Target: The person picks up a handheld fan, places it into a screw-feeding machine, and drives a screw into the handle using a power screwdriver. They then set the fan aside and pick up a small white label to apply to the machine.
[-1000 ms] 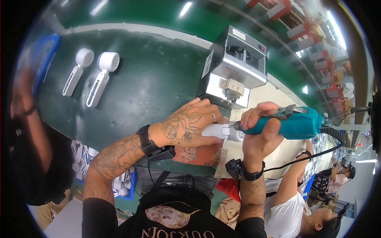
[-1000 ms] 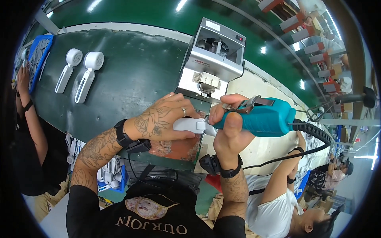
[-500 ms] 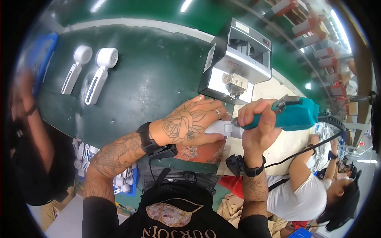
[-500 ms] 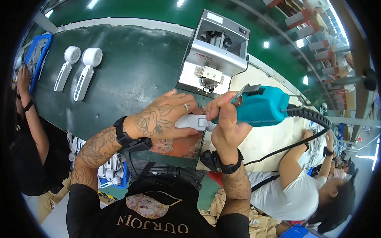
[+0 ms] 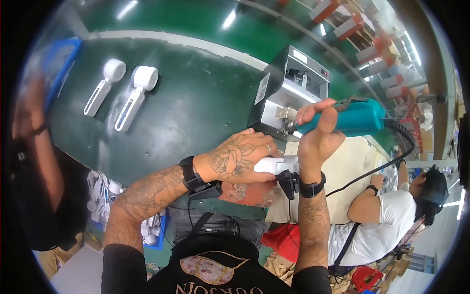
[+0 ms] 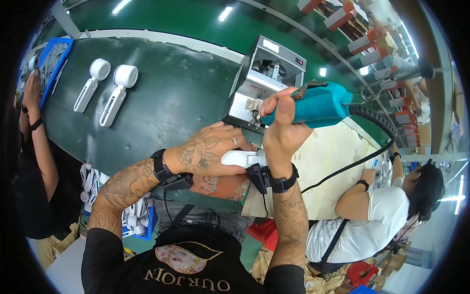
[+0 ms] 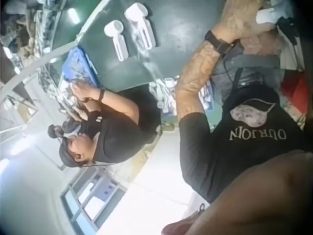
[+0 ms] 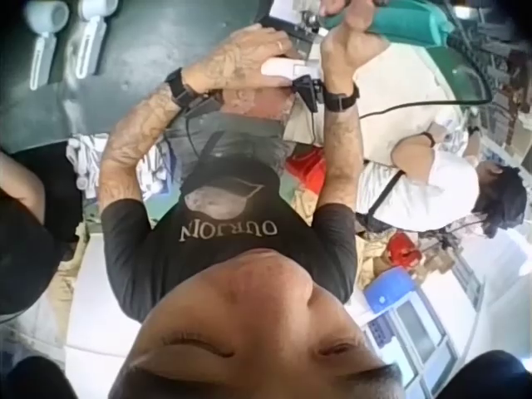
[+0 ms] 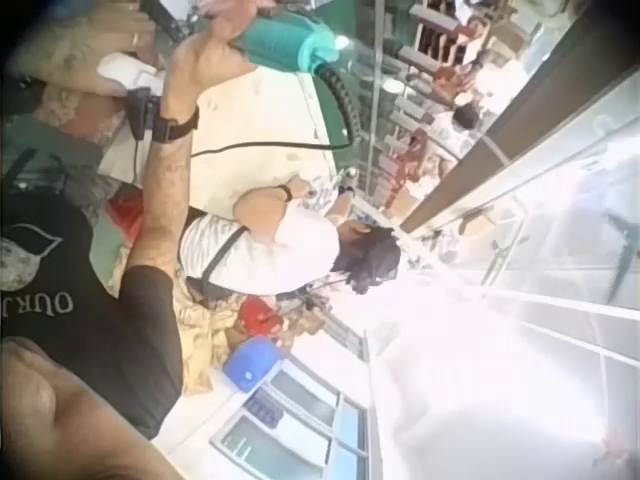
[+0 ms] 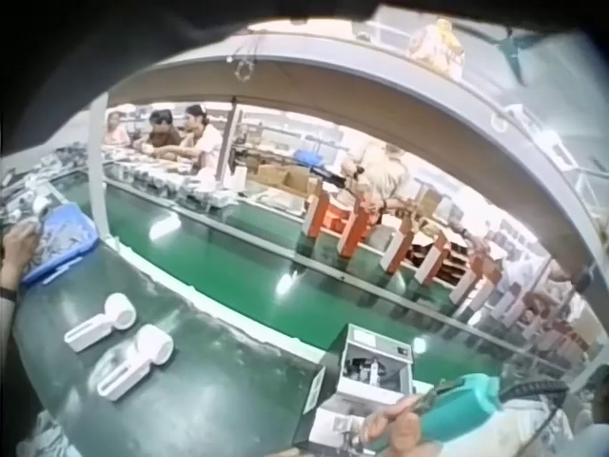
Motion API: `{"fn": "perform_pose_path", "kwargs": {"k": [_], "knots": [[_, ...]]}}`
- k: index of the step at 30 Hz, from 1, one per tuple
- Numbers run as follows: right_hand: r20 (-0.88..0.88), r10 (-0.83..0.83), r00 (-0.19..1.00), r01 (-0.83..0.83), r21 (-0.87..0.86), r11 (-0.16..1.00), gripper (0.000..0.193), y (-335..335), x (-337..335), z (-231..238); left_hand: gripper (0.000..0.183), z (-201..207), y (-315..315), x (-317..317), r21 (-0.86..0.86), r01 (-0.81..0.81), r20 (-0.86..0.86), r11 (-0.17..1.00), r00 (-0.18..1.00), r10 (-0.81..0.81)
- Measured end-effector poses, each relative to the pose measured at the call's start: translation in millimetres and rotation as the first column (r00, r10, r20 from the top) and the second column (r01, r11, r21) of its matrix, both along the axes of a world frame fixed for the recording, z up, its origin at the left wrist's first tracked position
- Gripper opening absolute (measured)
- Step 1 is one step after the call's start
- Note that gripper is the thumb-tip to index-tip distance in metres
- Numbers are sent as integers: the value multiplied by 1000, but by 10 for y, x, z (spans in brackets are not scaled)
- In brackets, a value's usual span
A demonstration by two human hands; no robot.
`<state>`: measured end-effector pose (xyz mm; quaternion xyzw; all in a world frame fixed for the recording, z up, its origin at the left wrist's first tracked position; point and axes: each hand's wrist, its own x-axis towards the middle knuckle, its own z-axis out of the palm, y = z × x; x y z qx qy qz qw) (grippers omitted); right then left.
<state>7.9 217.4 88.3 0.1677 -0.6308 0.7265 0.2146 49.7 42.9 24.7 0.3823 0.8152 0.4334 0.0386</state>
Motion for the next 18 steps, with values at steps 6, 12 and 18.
{"fn": "perform_pose_path", "kwargs": {"k": [6, 12, 18], "knots": [[132, -30, 991, 34, -27, 999, 35, -89, 47, -5, 47, 7, -14, 6, 30, -7, -89, 1000, 996, 10], [86, 16, 996, -13, -33, 999, 54, 201, 650, 113, 40, 83, 1, -22, 9, -12, -10, 1000, 1000, 12], [165, -54, 985, 48, 41, 998, 68, 280, 917, 91, 33, 0, 28, -24, -39, -5, 62, 999, 998, 8]]}}
